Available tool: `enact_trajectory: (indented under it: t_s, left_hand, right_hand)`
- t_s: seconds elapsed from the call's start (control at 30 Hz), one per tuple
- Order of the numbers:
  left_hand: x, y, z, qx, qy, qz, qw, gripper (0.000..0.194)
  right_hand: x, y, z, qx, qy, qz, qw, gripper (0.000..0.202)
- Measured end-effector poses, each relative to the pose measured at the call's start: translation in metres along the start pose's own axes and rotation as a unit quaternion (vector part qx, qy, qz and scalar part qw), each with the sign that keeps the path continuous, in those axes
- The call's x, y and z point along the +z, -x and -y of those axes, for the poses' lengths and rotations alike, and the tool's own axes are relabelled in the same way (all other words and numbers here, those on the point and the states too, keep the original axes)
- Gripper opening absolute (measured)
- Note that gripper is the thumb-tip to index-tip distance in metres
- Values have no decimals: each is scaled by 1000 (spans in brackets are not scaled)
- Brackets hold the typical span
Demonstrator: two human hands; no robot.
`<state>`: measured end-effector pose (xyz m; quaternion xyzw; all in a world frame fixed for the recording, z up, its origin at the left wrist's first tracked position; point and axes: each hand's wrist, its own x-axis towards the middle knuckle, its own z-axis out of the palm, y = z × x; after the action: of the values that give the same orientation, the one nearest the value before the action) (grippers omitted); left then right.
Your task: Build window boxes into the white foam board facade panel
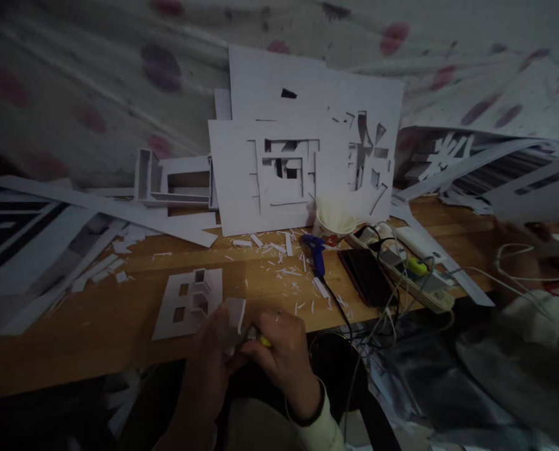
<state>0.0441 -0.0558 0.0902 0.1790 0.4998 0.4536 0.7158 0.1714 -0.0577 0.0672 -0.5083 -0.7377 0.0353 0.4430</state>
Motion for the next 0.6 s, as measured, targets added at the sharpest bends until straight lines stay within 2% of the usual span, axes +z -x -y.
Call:
enact_trajectory:
  t_s: [0.2,0.43,0.6]
  left_hand:
    - [1,0,-1,6,-14,-2,1000,60]
    - [3,-5,2,45,-36,66,996,56]
    - [6,-6,2,51,-29,45,997,55]
  right_hand:
    - [4,-3,-6,0,-3,-16,1000,69]
    - [5,-8,-13,-3,-28,-34,999,67]
    - [15,-11,-22,39,-60,-14,997,71]
